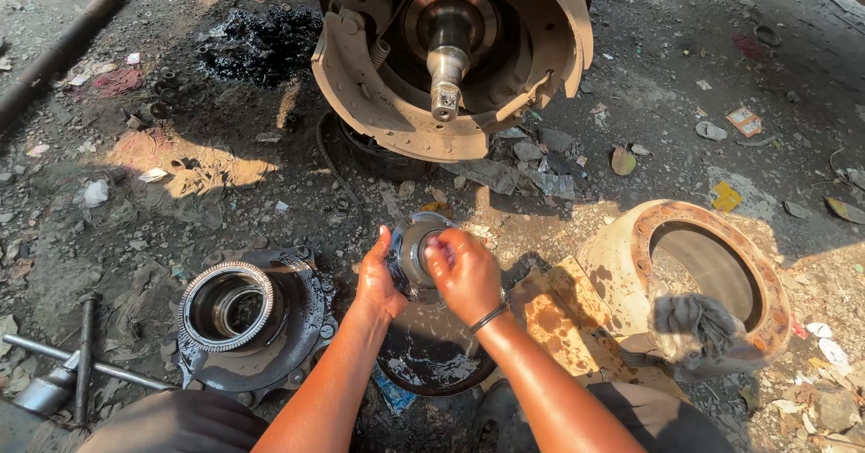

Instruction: The person scrubs a brake drum and other brake assembly components with a cloth in a shallow pan of liquid, then wipes the parts and places them aside. The person also wipes the inside of the brake assembly on the vehicle.

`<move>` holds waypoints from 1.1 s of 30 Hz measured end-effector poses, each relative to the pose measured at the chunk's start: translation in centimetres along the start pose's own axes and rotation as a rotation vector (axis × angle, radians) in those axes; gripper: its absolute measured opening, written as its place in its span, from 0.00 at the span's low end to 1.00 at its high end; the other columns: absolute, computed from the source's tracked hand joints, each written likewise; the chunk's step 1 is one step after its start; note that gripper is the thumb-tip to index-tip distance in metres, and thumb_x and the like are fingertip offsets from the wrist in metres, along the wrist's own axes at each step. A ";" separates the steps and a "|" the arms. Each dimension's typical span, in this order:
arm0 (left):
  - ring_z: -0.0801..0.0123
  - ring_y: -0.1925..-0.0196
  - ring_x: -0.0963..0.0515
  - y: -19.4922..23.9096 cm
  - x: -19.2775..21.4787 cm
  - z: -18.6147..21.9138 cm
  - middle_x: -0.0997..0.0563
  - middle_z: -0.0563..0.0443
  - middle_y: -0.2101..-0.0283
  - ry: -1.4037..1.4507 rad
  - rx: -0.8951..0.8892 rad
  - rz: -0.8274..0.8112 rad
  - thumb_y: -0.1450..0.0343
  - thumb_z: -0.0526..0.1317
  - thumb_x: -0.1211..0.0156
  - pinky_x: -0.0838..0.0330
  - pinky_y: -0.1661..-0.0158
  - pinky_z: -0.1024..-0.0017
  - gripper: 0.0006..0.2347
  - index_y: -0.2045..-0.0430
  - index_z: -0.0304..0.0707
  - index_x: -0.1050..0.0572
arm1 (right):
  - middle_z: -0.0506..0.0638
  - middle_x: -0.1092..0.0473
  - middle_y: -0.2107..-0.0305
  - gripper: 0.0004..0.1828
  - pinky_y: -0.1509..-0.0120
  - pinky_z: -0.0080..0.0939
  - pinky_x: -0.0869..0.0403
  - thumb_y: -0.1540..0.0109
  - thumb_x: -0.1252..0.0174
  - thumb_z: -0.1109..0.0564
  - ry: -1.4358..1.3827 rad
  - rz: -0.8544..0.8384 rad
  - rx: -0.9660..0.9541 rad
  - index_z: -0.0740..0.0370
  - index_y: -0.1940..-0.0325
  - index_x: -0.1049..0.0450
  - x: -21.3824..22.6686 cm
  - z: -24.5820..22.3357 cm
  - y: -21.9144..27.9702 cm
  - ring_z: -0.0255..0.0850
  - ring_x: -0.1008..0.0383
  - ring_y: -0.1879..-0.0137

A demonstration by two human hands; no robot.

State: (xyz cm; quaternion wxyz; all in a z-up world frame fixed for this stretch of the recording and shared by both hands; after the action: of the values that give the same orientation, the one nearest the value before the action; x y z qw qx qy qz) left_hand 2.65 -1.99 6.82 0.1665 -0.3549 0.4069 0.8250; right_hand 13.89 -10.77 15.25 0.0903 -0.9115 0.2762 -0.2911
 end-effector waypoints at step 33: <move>0.38 0.39 0.23 -0.2 0.1 -0.2 0.25 0.32 0.42 -0.240 -0.053 0.091 0.29 0.60 0.45 0.34 0.39 0.33 0.29 0.42 0.36 0.32 | 0.51 0.26 0.64 0.05 0.60 0.45 0.23 0.40 0.38 0.61 0.169 -0.107 0.154 0.60 0.60 0.21 0.7 0.4 -1.2 0.46 0.21 0.65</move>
State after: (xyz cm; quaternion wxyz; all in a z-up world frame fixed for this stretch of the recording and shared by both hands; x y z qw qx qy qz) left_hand 2.77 -2.04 6.53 0.1667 -0.2392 0.3778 0.8788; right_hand 15.18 -10.21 15.62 0.1205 -0.8876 0.2106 -0.3915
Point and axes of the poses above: each hand's wrist, its own y-axis away from the middle knuckle, its own x-axis out of the back of the hand, z = x × y, the point moved 4 cm from there along -y, towards the middle knuckle
